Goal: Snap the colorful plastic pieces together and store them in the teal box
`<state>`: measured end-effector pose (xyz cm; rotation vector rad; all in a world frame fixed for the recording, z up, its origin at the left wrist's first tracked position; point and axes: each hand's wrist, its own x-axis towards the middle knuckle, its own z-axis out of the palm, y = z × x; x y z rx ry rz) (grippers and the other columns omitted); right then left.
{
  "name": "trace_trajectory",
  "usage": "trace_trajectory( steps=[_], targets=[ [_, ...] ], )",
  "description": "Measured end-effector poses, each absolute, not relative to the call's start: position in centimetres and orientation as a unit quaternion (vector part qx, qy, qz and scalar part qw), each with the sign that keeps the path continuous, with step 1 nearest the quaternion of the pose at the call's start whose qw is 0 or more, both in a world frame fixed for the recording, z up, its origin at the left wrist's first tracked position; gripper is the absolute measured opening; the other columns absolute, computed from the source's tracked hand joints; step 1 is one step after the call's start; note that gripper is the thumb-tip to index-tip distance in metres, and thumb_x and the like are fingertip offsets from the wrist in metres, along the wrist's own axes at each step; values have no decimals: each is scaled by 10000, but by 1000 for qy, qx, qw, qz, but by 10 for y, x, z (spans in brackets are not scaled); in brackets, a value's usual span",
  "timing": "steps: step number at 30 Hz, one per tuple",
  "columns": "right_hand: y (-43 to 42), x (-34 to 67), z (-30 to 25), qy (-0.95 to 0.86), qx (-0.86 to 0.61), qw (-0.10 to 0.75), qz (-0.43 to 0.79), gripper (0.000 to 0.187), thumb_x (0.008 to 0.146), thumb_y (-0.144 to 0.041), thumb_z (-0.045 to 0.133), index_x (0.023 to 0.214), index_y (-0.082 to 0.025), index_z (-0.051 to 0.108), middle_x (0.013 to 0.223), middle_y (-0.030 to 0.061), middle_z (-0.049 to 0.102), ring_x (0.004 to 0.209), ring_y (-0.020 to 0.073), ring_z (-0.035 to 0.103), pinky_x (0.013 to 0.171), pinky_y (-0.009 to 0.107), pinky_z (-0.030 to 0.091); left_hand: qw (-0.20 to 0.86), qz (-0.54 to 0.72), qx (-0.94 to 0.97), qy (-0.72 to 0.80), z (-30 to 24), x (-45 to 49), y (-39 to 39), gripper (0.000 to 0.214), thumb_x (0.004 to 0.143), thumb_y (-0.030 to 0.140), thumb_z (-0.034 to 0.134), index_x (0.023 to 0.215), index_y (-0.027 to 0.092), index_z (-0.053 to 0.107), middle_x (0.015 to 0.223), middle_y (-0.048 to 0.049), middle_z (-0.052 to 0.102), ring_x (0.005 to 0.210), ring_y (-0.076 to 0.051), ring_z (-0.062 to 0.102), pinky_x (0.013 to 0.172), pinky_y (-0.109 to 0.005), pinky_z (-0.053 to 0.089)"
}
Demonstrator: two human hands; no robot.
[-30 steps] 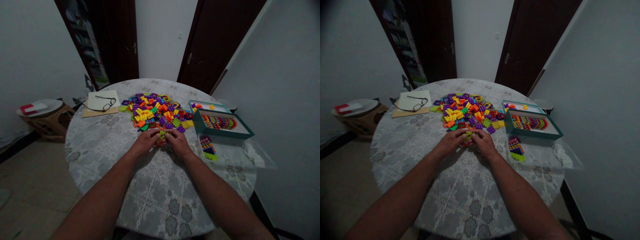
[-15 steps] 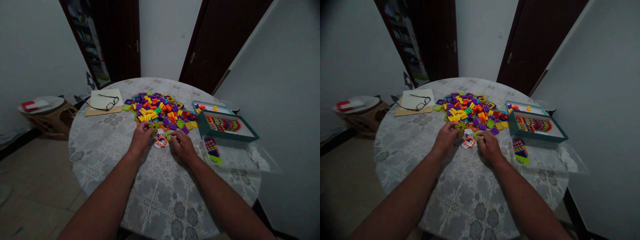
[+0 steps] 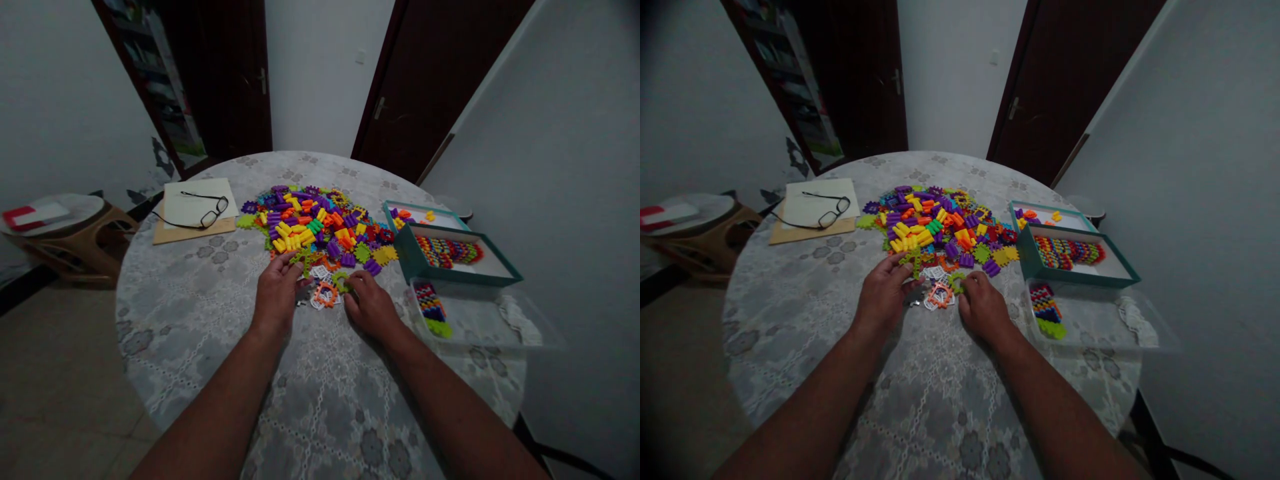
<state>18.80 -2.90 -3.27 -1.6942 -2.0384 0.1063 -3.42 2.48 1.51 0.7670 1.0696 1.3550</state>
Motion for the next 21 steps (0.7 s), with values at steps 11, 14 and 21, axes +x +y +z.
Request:
trace_trajectory(
  steps=[11,14,21],
  targets=[
    [-24,193,-34,-715,-644,265,65,184,980,-215,653,1162,-211,685,1569,190,598,1346,317,671,1105,454,588,526,544,420,501,11,-22,10,335,940,395,745,1173,263,544,892,8,740,689,-173,732,619,-285,590],
    [-22,193,-33,-718,-640,262,75,189,981,-232,680,1168,-210,696,1521,181,630,1325,307,680,1091,434,587,484,535,449,528,7,-26,13,307,956,404,707,1190,271,558,828,31,697,628,-155,656,554,-252,505],
    [-17,188,-28,-698,-662,260,86,276,1011,-324,744,1264,-225,697,1399,116,671,1241,263,685,1033,383,586,387,510,546,541,-4,-30,20,308,944,462,710,1162,280,591,809,39,637,658,-169,610,571,-268,482]
  ],
)
